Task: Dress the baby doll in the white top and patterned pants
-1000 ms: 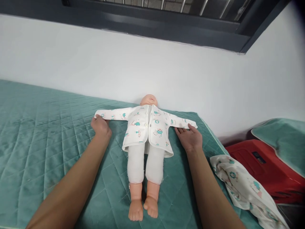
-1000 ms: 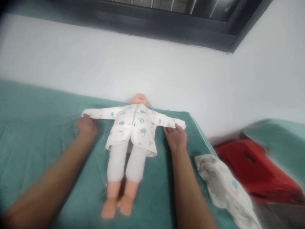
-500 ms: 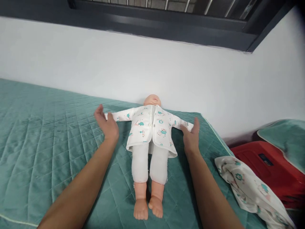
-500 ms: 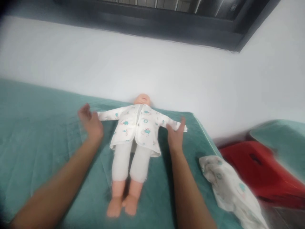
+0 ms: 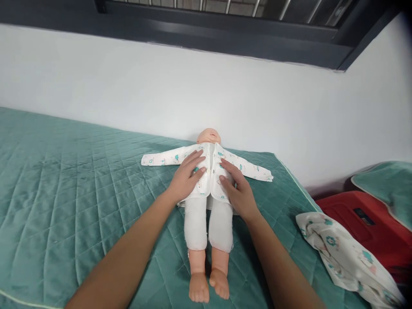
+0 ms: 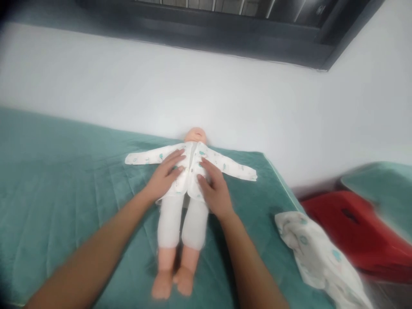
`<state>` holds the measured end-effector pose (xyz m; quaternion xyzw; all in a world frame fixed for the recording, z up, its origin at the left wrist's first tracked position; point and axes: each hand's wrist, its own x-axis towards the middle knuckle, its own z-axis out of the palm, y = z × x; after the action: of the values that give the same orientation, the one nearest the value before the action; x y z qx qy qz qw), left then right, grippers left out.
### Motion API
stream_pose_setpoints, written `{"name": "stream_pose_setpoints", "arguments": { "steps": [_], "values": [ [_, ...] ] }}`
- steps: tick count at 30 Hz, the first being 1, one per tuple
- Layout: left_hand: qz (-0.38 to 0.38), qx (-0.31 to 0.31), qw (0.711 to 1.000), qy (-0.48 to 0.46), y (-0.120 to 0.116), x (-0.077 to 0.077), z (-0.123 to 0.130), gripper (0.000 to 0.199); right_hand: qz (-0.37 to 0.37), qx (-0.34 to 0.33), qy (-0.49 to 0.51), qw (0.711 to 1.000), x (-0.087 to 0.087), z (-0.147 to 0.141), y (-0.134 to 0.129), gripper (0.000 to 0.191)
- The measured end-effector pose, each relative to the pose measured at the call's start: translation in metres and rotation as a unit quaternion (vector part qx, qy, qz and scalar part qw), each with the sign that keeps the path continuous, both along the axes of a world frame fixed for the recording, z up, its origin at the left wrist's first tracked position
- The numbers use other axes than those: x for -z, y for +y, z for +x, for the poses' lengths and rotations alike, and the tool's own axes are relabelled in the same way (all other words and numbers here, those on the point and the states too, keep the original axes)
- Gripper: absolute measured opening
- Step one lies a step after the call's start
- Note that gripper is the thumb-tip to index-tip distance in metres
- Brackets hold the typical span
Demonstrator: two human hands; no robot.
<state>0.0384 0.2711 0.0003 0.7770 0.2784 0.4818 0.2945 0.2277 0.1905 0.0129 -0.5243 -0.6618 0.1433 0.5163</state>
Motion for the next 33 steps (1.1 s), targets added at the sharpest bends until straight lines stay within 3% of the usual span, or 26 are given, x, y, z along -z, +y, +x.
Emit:
{"name": "stream_pose_setpoints", "arguments": {
  "steps": [4, 8, 13, 17, 19, 25, 27, 30, 33],
  "values": [
    [0.028, 0.001, 0.999, 0.046, 0.000, -0.001, 0.000, 0.041, 0.002, 0.098, -0.059, 0.993, -0.010, -0.010, 0.020, 0.031],
    [0.038, 0.003, 0.998, 0.058, 0.001, 0.001, -0.001, 0.041, -0.086, 0.169, -0.081, 0.979, -0.031, -0.018, 0.056, 0.037],
    [0.025, 0.004, 0.999, 0.046, 0.001, 0.004, -0.002, 0.040, -0.192, 0.209, -0.127, 0.950, -0.054, -0.024, 0.096, 0.027],
    [0.009, 0.004, 0.999, 0.031, 0.000, 0.004, -0.003, 0.038, -0.204, 0.209, -0.163, 0.943, -0.060, -0.030, 0.110, 0.005],
    [0.008, 0.005, 1.000, 0.026, 0.000, 0.003, -0.003, 0.037, -0.184, 0.181, -0.180, 0.949, -0.061, -0.034, 0.109, 0.006],
    [0.003, -0.003, 1.000, 0.010, -0.003, 0.001, -0.004, 0.030, -0.111, 0.108, -0.176, 0.972, -0.054, -0.043, 0.079, 0.012],
    [0.016, -0.003, 1.000, 0.000, -0.005, 0.001, -0.004, 0.029, -0.057, 0.104, -0.153, 0.981, -0.044, -0.044, 0.054, 0.023],
    [-0.006, -0.026, 0.999, -0.024, -0.008, -0.001, -0.004, 0.042, 0.016, 0.075, -0.157, 0.985, -0.021, -0.042, 0.004, 0.040],
    [-0.024, -0.027, 0.999, -0.032, -0.012, -0.004, -0.004, 0.050, 0.031, 0.055, -0.144, 0.988, 0.003, -0.036, -0.045, 0.047]
  ]
}}
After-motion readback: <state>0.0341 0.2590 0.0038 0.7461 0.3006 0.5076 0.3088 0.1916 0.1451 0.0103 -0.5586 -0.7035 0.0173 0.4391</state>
